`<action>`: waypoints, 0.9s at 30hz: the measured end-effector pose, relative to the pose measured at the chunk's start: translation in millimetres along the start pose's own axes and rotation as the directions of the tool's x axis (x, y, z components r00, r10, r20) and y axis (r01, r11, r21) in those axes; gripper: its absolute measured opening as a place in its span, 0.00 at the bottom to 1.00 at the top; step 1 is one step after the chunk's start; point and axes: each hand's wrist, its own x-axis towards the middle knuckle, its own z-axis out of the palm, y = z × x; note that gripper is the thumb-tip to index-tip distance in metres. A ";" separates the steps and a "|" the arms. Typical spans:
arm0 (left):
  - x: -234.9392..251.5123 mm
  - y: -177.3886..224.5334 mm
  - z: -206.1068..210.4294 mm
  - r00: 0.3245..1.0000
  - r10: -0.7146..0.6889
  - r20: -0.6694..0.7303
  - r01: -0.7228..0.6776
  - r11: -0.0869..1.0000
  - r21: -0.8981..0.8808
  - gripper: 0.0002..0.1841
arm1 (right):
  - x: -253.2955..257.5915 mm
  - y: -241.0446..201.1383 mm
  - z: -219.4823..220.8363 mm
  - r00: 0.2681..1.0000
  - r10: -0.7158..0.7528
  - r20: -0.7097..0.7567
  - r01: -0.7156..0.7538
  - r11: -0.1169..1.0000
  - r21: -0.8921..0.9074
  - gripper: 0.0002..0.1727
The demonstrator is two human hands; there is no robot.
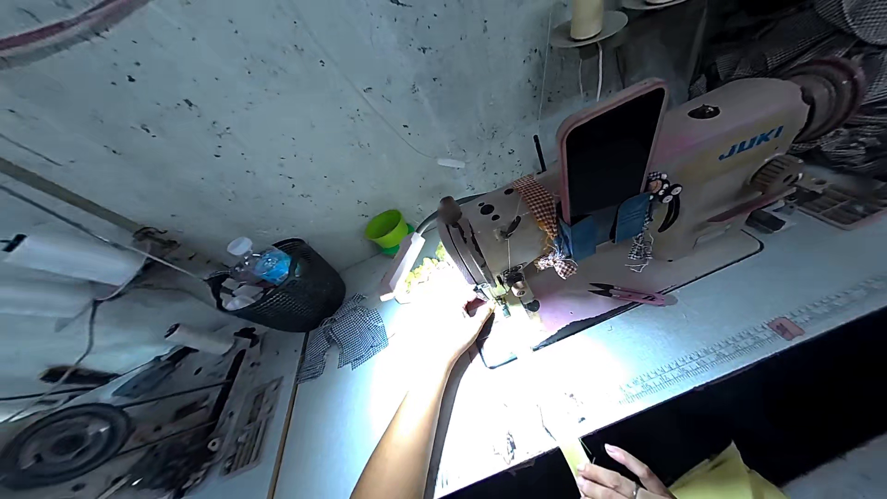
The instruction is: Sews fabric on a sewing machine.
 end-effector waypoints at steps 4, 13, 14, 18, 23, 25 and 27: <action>4.9 18.2 -1.9 0.989 -0.142 -0.025 0.144 0.989 0.048 0.15 | 1.1 -1.0 -0.5 1.000 -0.003 -0.002 0.003 1.000 -0.003 0.12; -5.1 62.4 -6.2 0.938 -0.332 -0.094 0.336 0.942 0.020 0.16 | 1.2 -1.1 2.7 1.000 0.006 -0.022 -0.005 1.000 0.013 0.13; -2.3 43.0 7.2 0.949 -0.286 -0.131 0.287 0.958 -0.014 0.13 | 1.2 -0.7 3.3 1.000 0.004 -0.024 -0.004 1.000 0.017 0.12; -2.4 30.8 14.9 0.952 -0.268 -0.151 0.273 0.962 0.016 0.12 | 0.3 1.2 3.3 1.000 -0.002 -0.026 0.003 1.000 0.023 0.12; -4.3 33.4 11.7 0.956 -0.274 -0.101 0.278 0.960 0.027 0.15 | 0.2 2.0 1.5 1.000 0.002 -0.024 -0.001 0.999 0.040 0.12; -4.8 32.6 16.2 0.955 -0.269 -0.127 0.278 0.959 0.055 0.16 | 0.1 2.0 1.2 1.000 0.003 -0.019 -0.002 0.999 0.038 0.12; -4.1 35.6 18.5 0.948 -0.269 -0.172 0.287 0.954 0.089 0.17 | 0.6 1.6 0.9 1.000 0.007 -0.013 -0.007 1.000 0.029 0.12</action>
